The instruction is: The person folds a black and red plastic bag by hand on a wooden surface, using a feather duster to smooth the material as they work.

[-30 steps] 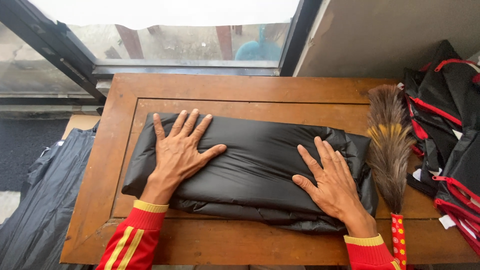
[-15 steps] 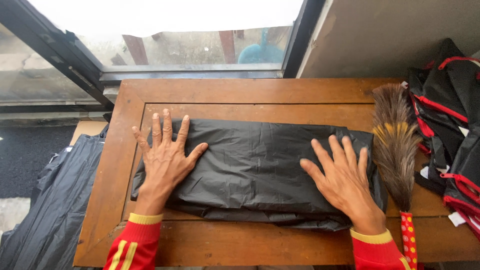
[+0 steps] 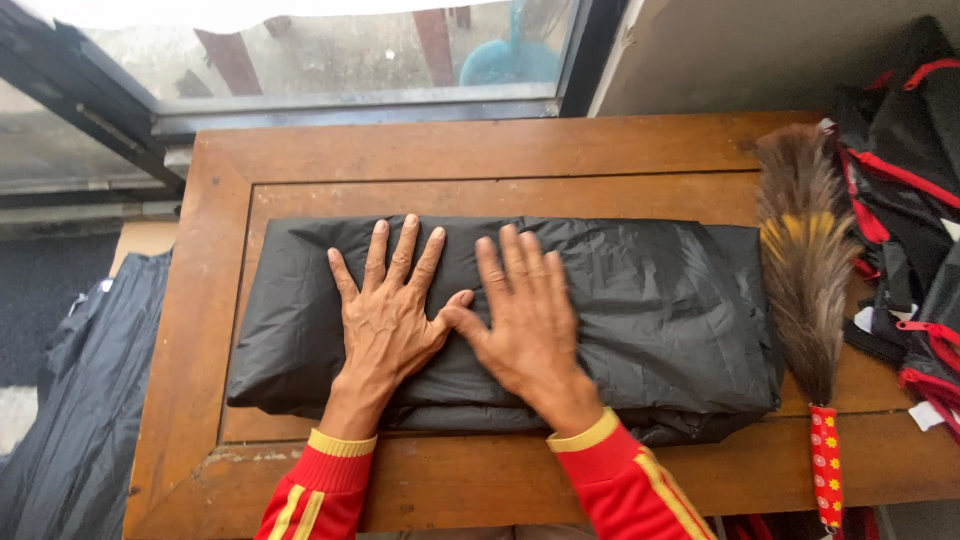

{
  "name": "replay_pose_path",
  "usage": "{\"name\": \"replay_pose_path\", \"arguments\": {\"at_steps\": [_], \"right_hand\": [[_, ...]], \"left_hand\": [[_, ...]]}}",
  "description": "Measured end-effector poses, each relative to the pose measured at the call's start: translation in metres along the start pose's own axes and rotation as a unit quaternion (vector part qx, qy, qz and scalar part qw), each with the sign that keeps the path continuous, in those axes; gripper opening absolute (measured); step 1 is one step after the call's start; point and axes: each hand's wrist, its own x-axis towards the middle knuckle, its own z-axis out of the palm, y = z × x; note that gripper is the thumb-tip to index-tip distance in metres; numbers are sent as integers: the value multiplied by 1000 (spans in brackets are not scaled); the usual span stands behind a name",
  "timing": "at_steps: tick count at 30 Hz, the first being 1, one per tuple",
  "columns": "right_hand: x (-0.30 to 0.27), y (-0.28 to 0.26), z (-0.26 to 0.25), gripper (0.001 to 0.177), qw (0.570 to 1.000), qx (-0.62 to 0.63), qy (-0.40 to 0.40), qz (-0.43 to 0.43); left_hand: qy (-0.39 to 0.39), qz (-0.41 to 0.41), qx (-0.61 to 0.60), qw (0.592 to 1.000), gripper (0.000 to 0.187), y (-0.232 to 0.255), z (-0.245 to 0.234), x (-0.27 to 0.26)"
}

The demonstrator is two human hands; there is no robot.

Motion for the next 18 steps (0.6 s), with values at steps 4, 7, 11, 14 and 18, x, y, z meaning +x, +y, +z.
{"name": "replay_pose_path", "arguments": {"at_steps": [4, 7, 11, 14, 18], "right_hand": [[-11, 50, -28, 77, 998, -54, -11, 26], [-24, 80, -42, 79, 995, -72, -32, 60], [-35, 108, -63, 75, 989, -121, -24, 87], [-50, 140, -74, 77, 975, -57, -84, 197], [-52, 144, -69, 73, 978, -77, -64, 181]], "left_hand": [[-10, 2, -1, 1000, 69, 2, -3, 2], [-19, -6, -9, 1000, 69, 4, -4, 0], [-29, -16, -19, 999, 68, 3, -9, 1], [-32, -17, -15, 999, 68, 2, -10, 2], [-42, -17, -7, 999, 68, 9, -14, 6]]}}
